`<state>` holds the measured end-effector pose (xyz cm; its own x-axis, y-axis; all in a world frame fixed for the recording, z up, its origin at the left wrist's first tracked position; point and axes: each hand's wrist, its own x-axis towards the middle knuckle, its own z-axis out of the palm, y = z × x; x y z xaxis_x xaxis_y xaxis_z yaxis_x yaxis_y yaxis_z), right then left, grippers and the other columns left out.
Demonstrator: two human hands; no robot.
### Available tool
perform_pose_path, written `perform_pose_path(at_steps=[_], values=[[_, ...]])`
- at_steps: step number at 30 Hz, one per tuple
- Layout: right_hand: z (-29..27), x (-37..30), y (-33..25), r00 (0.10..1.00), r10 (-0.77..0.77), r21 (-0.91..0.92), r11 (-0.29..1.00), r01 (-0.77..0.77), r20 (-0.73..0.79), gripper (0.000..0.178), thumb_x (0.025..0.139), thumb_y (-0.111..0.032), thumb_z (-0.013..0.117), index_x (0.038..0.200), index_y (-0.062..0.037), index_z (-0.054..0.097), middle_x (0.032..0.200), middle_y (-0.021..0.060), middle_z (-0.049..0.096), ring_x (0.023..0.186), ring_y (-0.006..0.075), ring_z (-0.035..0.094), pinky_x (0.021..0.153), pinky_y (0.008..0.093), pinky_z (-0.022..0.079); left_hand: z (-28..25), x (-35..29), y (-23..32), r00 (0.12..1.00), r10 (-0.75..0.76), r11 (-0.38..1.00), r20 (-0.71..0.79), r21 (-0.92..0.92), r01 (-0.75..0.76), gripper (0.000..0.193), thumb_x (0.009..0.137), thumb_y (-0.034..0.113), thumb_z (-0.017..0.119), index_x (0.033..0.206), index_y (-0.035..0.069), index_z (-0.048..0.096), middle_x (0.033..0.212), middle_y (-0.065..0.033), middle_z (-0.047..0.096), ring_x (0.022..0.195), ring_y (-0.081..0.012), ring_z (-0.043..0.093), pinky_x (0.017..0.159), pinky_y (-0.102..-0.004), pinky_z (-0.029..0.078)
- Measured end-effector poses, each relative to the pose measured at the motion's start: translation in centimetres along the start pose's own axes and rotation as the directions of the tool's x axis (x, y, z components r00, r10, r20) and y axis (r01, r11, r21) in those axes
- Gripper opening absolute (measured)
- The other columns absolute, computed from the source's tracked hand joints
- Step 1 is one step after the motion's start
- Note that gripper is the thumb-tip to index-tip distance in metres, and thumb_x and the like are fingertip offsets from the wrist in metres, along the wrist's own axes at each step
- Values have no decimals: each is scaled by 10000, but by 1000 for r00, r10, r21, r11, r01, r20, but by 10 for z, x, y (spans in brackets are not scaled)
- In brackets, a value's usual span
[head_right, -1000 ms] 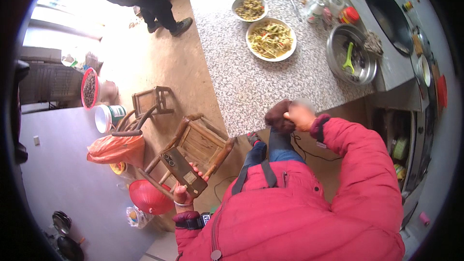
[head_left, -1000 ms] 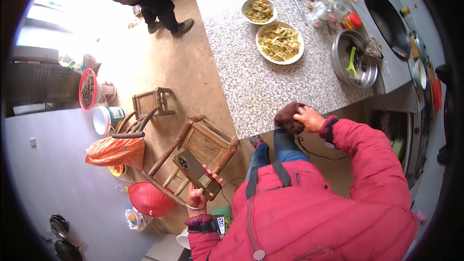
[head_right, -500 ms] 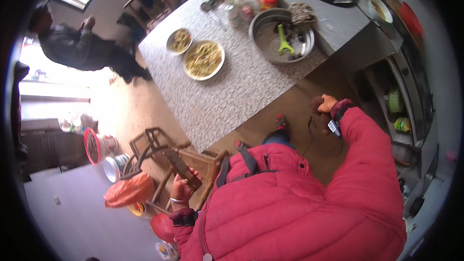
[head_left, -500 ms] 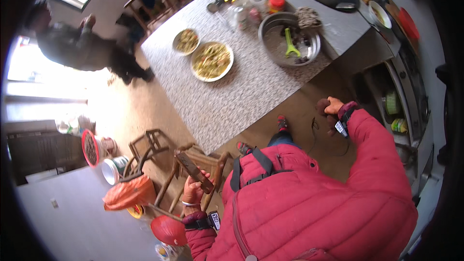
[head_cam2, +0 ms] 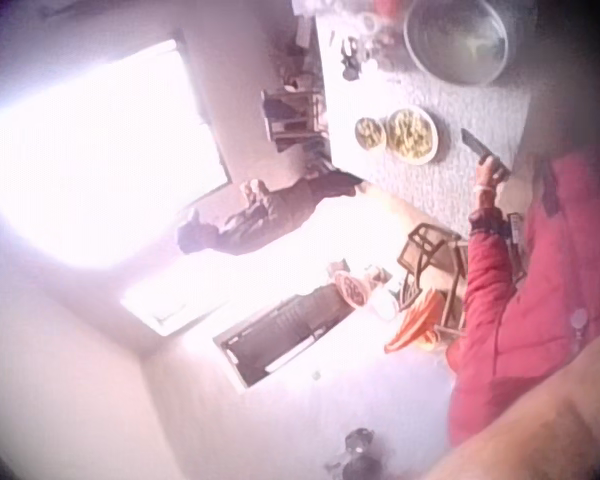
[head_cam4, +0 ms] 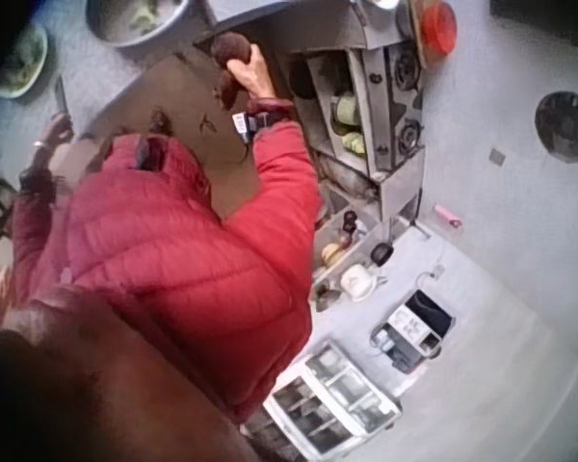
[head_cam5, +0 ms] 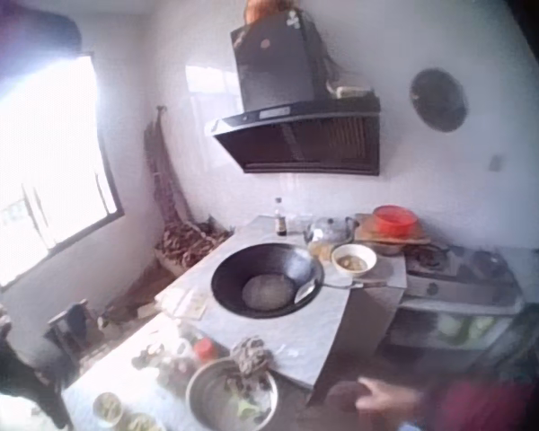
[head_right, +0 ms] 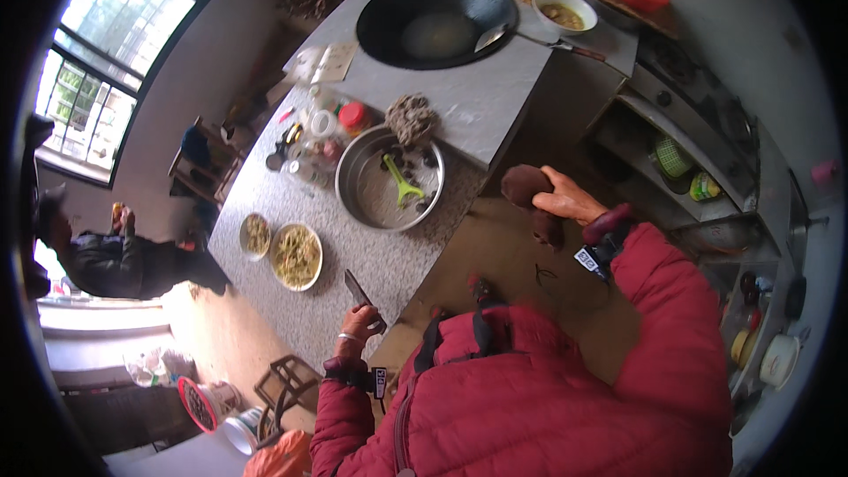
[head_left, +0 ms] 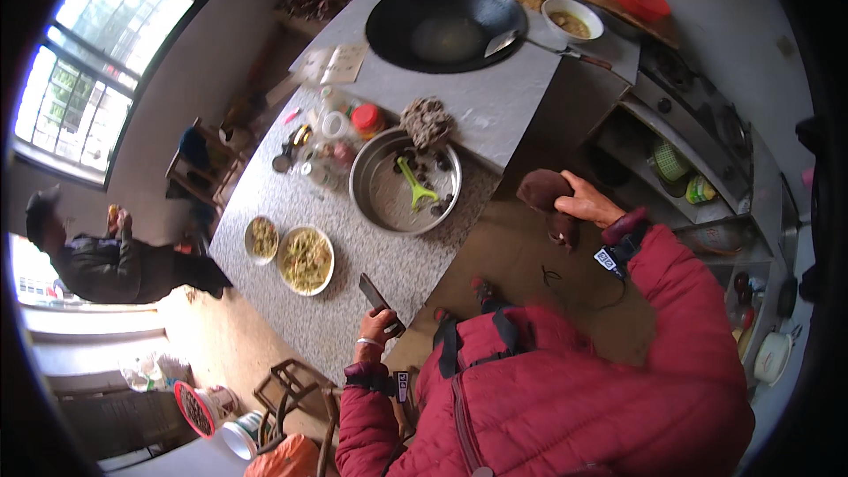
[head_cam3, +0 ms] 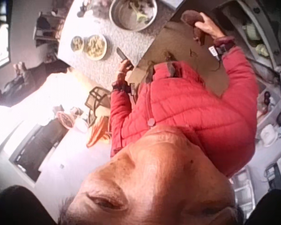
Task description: The person cleans a kitchen by wiping surfaces with a cloth, moving a red food cover, and handling a pot and ladle. They pour liquid from a pot into a bowl and then wipe the stove and sink area.
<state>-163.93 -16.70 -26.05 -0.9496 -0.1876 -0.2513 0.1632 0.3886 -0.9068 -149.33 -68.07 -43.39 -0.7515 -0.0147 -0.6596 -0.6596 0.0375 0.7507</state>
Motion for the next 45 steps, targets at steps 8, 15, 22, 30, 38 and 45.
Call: perform_pose_path(at_steps=[8,15,22,30,38,45], values=[[19,107,8,773,-538,-597,756,267,-335,400,660,-151,624,1027,-28,523,937,212,560,905,407,547,797,460,464,21,84,22,959,-145,964,-245,183,192,341,597,212,741,797,-48,647,746,-97,647,638,-204,614,596,-348,499],[69,180,53,909,-275,-768,637,-72,-313,455,673,-130,691,1097,-146,527,1008,157,508,937,366,520,779,485,448,26,115,42,914,-115,800,-389,509,318,579,503,328,787,908,-65,658,963,-206,675,901,-306,667,780,-366,523],[70,208,53,901,-243,-777,613,-145,-360,307,754,-96,606,1043,-165,528,1009,174,512,931,374,534,741,503,452,43,116,63,860,-9,627,-510,667,402,650,484,317,798,973,-69,612,1020,-229,637,995,-353,612,880,-391,495],[42,264,52,902,-193,-752,632,-187,-386,420,739,-130,676,1104,-139,467,1016,215,489,931,420,538,751,511,469,62,132,58,754,-29,562,-656,613,555,896,473,294,833,1186,-27,395,1181,-200,445,1151,-382,446,971,-438,426],[-4,288,40,978,-157,-702,712,17,-136,484,763,-247,682,1130,-72,419,987,308,481,870,484,555,717,538,472,82,135,41,629,88,593,-772,548,590,833,499,233,818,1162,-21,384,1129,-229,452,1107,-409,418,994,-448,354],[-74,293,6,944,-54,-499,838,221,326,556,827,-366,624,1237,-49,423,991,292,593,942,425,599,752,499,473,83,137,21,590,119,638,-798,517,571,867,496,225,811,1222,38,375,1142,-221,469,1108,-406,444,983,-463,375]])
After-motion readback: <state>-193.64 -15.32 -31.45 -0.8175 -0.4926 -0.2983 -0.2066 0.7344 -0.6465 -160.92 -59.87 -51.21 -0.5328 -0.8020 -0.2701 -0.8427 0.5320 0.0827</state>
